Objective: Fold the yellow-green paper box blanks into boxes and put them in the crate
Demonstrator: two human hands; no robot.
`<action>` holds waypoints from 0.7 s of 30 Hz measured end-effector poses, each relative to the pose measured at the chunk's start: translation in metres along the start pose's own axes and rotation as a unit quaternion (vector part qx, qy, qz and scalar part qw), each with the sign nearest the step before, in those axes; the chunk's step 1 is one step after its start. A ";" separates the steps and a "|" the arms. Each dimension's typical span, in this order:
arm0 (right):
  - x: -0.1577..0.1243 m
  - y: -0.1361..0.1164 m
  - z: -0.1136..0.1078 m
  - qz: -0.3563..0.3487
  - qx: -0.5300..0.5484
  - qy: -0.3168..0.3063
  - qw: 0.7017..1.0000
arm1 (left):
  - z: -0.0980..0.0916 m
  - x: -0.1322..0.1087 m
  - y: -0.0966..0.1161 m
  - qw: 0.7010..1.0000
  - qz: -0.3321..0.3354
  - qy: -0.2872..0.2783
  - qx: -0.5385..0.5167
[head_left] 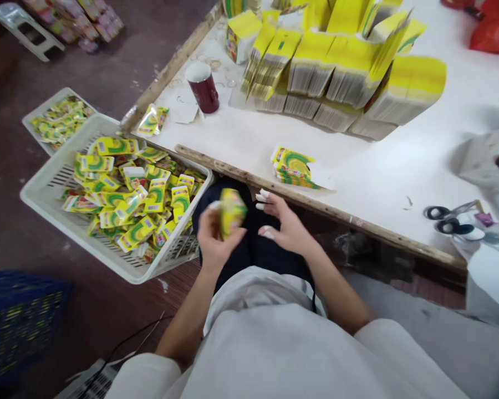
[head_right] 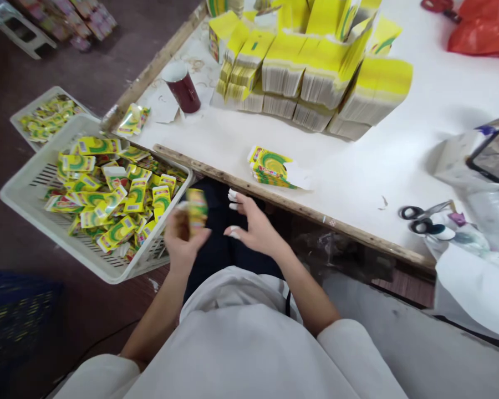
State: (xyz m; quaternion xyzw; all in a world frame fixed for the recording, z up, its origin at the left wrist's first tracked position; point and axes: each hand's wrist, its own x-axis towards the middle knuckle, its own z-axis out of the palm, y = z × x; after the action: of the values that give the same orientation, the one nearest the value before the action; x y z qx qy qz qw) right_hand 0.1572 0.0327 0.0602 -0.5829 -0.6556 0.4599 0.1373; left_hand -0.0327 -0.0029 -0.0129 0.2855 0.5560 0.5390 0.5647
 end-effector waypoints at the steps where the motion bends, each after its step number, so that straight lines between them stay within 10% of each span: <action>1: 0.006 0.004 -0.010 0.012 -0.032 0.023 0.999 | -0.004 0.006 -0.002 0.994 -0.024 0.078 -0.076; 5: 0.031 0.033 -0.059 0.124 -0.286 0.226 0.923 | -0.015 0.026 -0.007 0.923 -0.177 0.248 -0.237; 9: 0.044 0.063 -0.078 0.212 -0.419 0.224 0.854 | -0.006 0.017 -0.014 0.919 -0.252 0.198 -0.230; 21: 0.025 0.020 -0.053 0.150 -0.180 0.308 0.922 | 0.028 -0.013 -0.010 0.974 -0.155 -0.069 -0.152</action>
State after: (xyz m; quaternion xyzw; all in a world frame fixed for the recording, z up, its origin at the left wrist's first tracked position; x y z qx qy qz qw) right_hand 0.2008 0.0764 0.0650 -0.8022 -0.5575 0.1478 0.1545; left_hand -0.0013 -0.0102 -0.0118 0.1433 0.4650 0.5019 0.7151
